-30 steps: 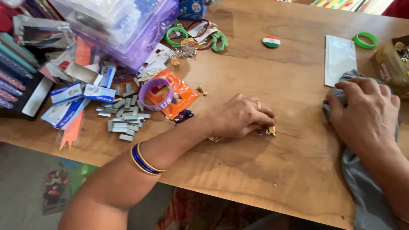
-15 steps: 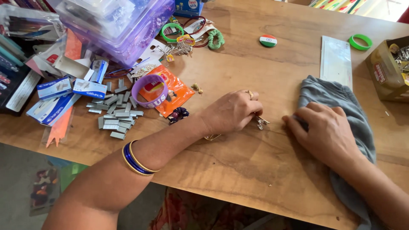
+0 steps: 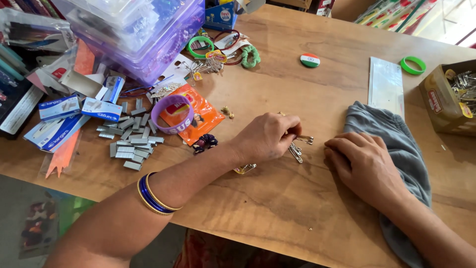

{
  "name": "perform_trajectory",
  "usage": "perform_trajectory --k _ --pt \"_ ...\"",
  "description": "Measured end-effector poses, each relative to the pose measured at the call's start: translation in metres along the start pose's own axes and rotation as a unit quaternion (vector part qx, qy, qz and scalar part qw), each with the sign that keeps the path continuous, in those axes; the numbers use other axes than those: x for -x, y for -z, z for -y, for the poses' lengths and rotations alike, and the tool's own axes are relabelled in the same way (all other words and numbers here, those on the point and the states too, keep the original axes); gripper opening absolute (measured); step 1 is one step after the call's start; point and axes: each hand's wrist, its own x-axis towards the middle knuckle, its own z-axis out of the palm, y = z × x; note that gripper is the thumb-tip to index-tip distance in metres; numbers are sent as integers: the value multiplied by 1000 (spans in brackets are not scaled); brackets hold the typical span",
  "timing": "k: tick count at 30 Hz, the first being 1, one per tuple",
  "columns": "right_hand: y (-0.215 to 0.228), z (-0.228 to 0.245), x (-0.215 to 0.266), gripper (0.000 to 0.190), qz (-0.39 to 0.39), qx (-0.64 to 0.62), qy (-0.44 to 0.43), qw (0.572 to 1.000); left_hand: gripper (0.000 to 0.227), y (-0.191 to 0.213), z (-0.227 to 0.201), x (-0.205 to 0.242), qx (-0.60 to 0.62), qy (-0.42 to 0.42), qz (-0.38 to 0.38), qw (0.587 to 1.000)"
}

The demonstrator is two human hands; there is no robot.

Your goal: The person assembles small metal keychains by hand, linking multiple pieces together and occasionally wiping them with a grey cloth. The person handles the keychains one at a time, picking up pieces from the table and connecting them into a chain.

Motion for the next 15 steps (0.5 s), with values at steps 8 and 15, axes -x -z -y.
perform_trajectory --k 8,15 --pt "-5 7 1 37 -56 -114 40 991 9 -3 -4 -2 60 -17 5 998" --pt "-16 -2 6 23 -57 -118 18 991 16 -12 1 -2 151 44 42 987"
